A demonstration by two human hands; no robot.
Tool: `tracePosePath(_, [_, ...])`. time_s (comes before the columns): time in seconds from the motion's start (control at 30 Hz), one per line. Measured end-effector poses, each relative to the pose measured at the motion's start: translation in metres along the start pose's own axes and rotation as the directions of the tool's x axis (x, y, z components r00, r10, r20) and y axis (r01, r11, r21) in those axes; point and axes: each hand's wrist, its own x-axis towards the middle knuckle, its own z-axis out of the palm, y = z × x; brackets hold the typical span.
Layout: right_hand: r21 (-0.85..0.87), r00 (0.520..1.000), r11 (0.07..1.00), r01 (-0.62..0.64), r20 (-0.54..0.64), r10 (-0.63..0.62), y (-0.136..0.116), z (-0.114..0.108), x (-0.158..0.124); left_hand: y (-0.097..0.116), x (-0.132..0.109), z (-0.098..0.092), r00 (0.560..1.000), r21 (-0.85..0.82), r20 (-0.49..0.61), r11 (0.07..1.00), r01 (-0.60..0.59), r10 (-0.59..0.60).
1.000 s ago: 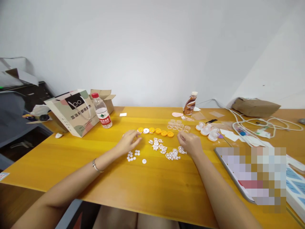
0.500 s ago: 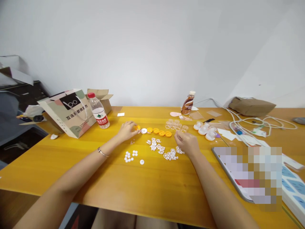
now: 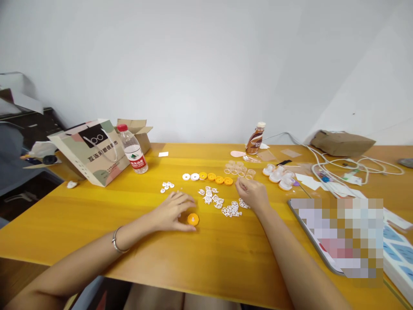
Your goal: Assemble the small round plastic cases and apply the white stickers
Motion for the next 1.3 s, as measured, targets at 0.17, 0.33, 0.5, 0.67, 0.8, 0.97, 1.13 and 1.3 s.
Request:
tracePosePath(0.17, [0.036,1.0,0.999,-0.017,-0.01,0.017,-0.005,-0.002,0.0,-0.038,-0.006,-0.008,0.958,-0.029,-0.186,0.976,0.216,-0.217])
tracePosePath(0.33, [0.076,1.0,0.997,-0.028,0.008,0.027,-0.013,-0.003,-0.001,-0.074,-0.014,-0.006,0.956,0.116,-0.129,0.953,0.278,-0.263])
tracePosePath(0.5, [0.093,0.998,0.994,-0.061,0.001,0.062,-0.016,-0.004,-0.001,-0.071,-0.013,-0.001,0.972,0.212,-0.082,0.949,0.234,-0.221])
tracePosePath(0.67, [0.135,0.998,0.989,-0.064,0.032,0.061,-0.022,-0.004,-0.003,-0.064,-0.011,-0.001,0.981,0.283,-0.061,0.94,0.192,-0.182])
tracePosePath(0.8, [0.198,0.998,0.98,-0.033,0.058,0.022,-0.033,-0.005,-0.003,-0.062,-0.009,0.001,0.987,0.341,-0.059,0.926,0.163,-0.152])
tracePosePath(0.97, [0.271,0.988,0.961,0.055,0.127,-0.092,-0.057,-0.006,-0.006,-0.061,-0.008,0.007,0.991,0.389,-0.089,0.912,0.13,-0.104])
tracePosePath(1.13, [0.428,0.9,0.898,0.098,0.346,-0.264,-0.087,-0.019,-0.007,-0.059,-0.007,0.007,0.984,0.407,-0.153,0.901,0.149,-0.093])
tracePosePath(1.3, [0.571,0.739,0.819,0.05,0.53,-0.415,-0.108,-0.022,-0.01,-0.042,-0.009,0.007,0.985,0.265,-0.169,0.962,0.066,-0.021])
